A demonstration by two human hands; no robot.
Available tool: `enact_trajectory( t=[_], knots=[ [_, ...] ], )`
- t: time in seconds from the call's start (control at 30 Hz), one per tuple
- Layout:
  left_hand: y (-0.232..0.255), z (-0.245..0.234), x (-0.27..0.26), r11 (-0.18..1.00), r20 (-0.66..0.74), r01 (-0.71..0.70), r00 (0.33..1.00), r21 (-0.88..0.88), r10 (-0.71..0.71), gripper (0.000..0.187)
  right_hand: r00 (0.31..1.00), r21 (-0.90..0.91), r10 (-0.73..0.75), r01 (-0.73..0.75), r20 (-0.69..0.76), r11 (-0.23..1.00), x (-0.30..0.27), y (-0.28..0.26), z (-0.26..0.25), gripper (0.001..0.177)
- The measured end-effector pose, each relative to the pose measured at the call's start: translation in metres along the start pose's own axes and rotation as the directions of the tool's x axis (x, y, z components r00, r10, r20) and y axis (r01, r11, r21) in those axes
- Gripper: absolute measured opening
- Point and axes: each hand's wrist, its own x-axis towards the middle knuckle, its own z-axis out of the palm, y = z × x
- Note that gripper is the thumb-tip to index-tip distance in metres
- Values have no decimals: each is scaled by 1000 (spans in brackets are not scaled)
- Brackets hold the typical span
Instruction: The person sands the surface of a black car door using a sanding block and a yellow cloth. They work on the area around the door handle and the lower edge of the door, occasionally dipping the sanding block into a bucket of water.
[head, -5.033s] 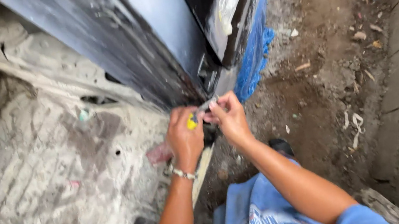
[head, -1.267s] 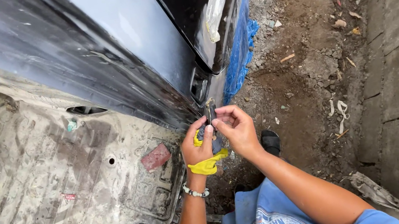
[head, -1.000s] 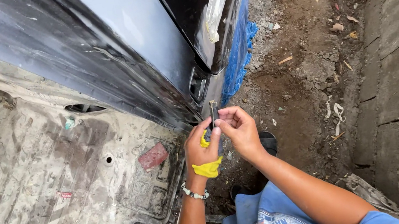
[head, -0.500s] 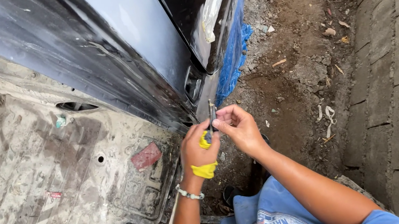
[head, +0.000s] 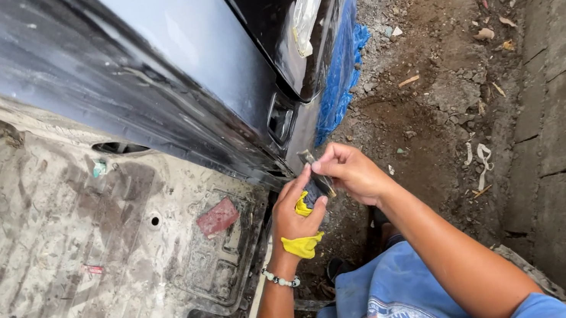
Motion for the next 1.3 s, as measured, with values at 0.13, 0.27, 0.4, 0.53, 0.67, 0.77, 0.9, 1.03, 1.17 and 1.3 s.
enact_trajectory(
  t=[0.13, 0.27, 0.4, 0.53, 0.67, 0.77, 0.9, 1.03, 1.17, 1.3],
  knots=[
    [-45, 8, 3, 887, 58, 321, 945, -332, -321, 52, 1000, 91, 6, -6, -3, 996, 15, 36, -12, 10],
    [-61, 9, 1, 606, -183, 286, 783, -742, -594, 26, 978, 252, 52, 0, -200, 968, 11, 59, 1, 20],
    [-60, 28, -7, 312, -44, 101, 904, -945, -426, 44, 910, 475, 284, -114, -303, 872, -6, 90, 21, 19],
    [-50, 55, -40, 999, -150, -24, 988, 47, 31, 57, 866, 458, 204, 33, -457, 888, 7, 131, -5, 10],
    [-3, 33, -38, 984, 128, -172, 978, 53, 164, 98, 932, 654, 177, 80, -318, 752, 14, 116, -22, 28],
    [1, 11, -34, 984, 325, -175, 932, 20, 159, 109, 945, 759, 259, -20, -198, 651, 4, 93, -13, 34],
    [10, -21, -8, 926, 532, -369, 800, 73, 277, 107, 917, 745, 324, -47, -232, 665, -9, 51, 10, 32],
    [4, -25, 5, 894, 630, -374, 763, 247, 145, 102, 910, 770, 364, -84, -200, 633, -7, 64, 2, 26],
    [-4, -19, 15, 873, 539, -304, 840, 382, 57, 76, 921, 678, 263, 1, -287, 735, -3, 64, -4, 19],
    [24, -2, 19, 928, 243, -346, 920, 137, 307, 61, 902, 561, 191, 66, -388, 825, -4, 53, -7, 21]
  ],
)
